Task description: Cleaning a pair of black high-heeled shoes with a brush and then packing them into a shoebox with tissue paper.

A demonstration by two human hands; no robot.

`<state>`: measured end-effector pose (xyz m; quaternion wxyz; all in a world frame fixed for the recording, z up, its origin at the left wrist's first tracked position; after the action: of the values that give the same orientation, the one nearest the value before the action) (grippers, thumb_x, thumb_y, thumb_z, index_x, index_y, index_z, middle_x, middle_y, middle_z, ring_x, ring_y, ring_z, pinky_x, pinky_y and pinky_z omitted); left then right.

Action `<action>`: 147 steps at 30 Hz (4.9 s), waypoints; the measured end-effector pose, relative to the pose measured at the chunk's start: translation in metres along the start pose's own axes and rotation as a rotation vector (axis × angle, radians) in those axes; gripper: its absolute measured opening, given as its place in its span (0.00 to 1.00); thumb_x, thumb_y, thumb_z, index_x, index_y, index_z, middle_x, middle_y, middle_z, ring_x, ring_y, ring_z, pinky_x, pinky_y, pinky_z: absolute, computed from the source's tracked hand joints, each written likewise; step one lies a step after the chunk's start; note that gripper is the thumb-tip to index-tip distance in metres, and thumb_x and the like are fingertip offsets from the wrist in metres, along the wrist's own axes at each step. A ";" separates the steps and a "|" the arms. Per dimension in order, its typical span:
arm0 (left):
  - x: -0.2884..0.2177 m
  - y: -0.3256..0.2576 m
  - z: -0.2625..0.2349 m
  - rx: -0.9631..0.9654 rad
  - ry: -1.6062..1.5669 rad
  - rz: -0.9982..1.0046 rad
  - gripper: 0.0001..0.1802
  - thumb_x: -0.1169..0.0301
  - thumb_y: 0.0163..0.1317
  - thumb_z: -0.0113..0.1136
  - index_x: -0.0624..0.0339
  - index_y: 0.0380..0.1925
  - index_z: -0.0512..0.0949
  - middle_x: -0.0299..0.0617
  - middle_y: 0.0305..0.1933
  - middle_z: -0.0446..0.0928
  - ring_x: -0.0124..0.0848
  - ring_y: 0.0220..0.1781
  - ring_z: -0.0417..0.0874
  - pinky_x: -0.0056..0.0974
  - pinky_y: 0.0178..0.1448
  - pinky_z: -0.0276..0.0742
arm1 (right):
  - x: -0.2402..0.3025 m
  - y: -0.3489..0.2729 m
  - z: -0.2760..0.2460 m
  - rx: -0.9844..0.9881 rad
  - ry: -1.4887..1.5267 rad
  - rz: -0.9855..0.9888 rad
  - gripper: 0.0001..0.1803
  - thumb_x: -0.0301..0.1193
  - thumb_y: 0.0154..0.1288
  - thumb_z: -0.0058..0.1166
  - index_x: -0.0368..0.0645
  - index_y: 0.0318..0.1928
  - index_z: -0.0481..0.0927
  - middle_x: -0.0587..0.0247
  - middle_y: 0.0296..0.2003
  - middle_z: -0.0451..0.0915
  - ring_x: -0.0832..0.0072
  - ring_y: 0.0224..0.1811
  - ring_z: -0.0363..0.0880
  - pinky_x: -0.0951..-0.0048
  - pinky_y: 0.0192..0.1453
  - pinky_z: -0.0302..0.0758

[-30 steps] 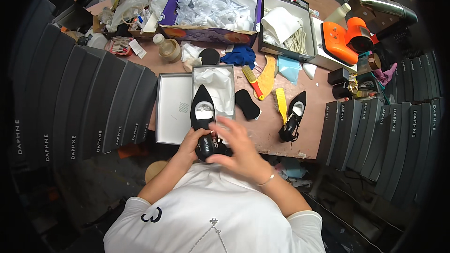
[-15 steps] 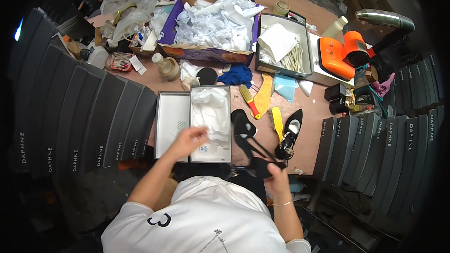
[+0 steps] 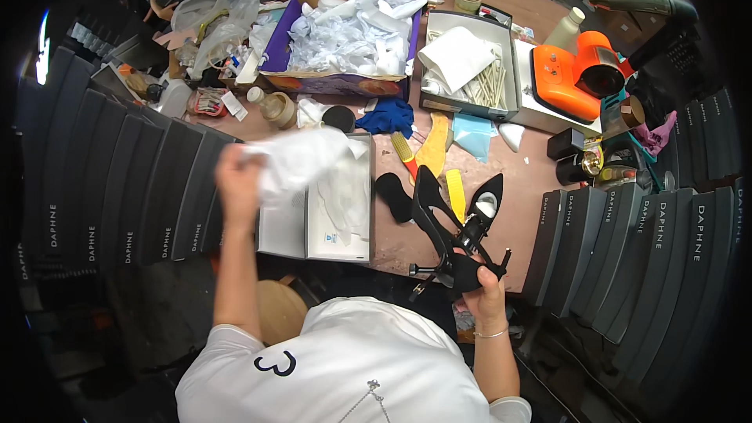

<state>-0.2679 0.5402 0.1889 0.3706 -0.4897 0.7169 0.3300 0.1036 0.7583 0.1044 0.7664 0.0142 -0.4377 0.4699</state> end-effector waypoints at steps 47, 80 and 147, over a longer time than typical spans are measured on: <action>-0.031 -0.153 0.002 0.365 -0.237 0.907 0.22 0.81 0.42 0.67 0.57 0.42 0.83 0.36 0.23 0.71 0.30 0.20 0.75 0.34 0.23 0.71 | -0.074 -0.010 0.162 0.157 0.336 0.050 0.25 0.39 0.72 0.44 0.38 0.63 0.66 0.55 0.59 0.73 0.62 0.60 0.73 0.60 0.63 0.72; 0.092 -0.109 -0.046 -0.061 -1.211 -0.550 0.28 0.73 0.58 0.60 0.64 0.59 0.66 0.46 0.57 0.72 0.37 0.57 0.75 0.45 0.61 0.74 | -0.095 0.018 0.200 0.351 -0.858 -0.228 0.42 0.40 0.65 0.57 0.42 0.72 0.50 0.46 0.71 0.50 0.57 0.71 0.59 0.56 0.68 0.64; 0.095 -0.048 -0.061 0.381 0.454 0.383 0.42 0.85 0.49 0.53 0.68 0.68 0.53 0.65 0.60 0.65 0.62 0.50 0.76 0.50 0.53 0.75 | -0.014 -0.009 0.230 0.600 -0.903 0.042 0.31 0.34 0.56 0.62 0.37 0.55 0.61 0.52 0.51 0.74 0.67 0.52 0.76 0.67 0.58 0.71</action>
<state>-0.2585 0.4312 0.1337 0.2179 -0.3291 0.9086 0.1367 -0.0439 0.6441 0.2404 0.4548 0.4240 -0.5704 0.5366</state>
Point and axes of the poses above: each hand's wrist, its own y-axis towards the middle knuckle, its own z-axis out of the palm, x = y × z, the point moved 1 cm from there along y, towards the middle knuckle
